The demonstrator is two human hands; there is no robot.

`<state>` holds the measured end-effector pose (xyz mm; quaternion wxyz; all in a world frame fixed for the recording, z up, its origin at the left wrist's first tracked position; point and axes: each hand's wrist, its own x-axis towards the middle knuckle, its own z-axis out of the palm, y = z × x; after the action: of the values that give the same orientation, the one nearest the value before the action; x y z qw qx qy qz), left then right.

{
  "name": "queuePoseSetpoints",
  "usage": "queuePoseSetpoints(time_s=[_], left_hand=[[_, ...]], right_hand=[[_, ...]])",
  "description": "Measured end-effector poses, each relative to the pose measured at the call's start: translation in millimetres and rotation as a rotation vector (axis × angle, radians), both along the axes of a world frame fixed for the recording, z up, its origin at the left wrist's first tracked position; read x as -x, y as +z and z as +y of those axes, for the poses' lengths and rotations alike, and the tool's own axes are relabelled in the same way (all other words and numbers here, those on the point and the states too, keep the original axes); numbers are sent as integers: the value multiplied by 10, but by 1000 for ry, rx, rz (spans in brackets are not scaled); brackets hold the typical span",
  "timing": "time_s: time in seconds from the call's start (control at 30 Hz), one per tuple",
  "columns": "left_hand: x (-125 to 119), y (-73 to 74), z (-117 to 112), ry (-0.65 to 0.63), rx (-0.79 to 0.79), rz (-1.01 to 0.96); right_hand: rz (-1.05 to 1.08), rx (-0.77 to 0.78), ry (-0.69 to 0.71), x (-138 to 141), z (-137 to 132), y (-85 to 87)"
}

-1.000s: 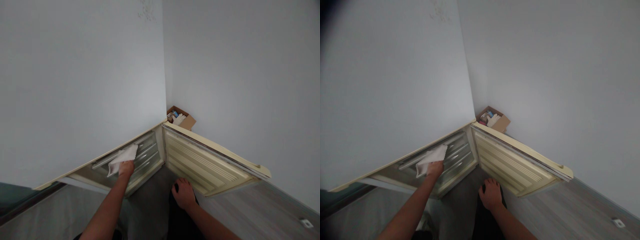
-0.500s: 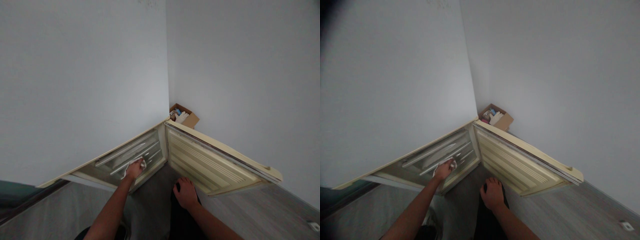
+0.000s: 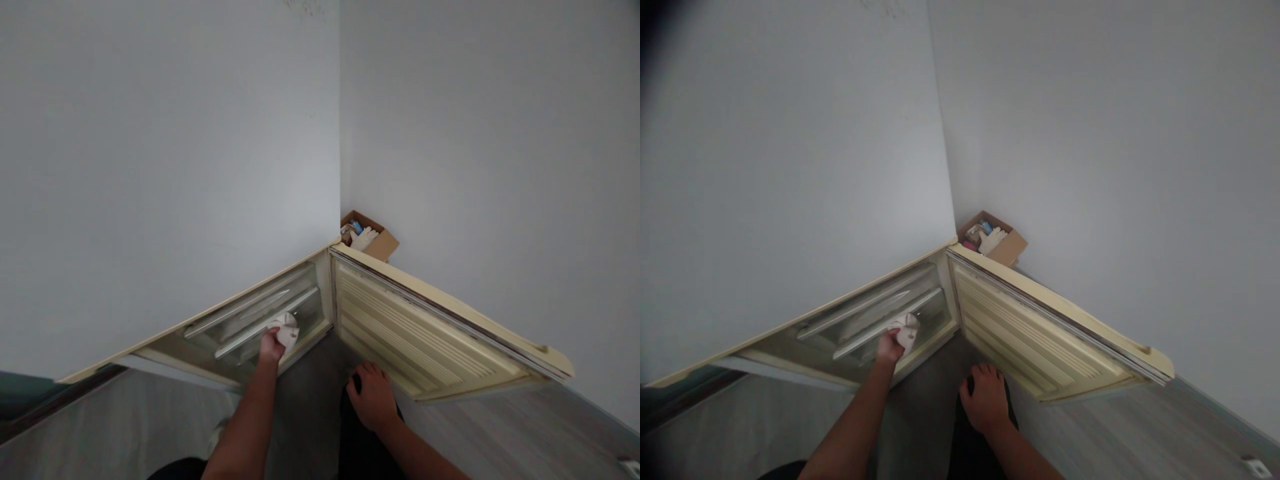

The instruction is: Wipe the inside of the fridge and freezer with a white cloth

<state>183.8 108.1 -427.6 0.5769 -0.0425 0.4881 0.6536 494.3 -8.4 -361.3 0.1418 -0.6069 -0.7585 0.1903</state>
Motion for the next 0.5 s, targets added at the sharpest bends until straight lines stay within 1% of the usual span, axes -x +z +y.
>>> queuePoseSetpoints(time_s=[0.2,0.33,0.4,0.5], left_hand=[[-180,4,-122,-38,73,202],[-294,52,-280,-67,91,330],[-233,117,-421,-37,80,396],[58,294,-693,77,44,513]], right_hand=[[-3,0,3,6,-7,26],[-14,5,7,13,-16,23],[-25,13,3,7,-19,23],[-43,27,8,-7,-22,24]])
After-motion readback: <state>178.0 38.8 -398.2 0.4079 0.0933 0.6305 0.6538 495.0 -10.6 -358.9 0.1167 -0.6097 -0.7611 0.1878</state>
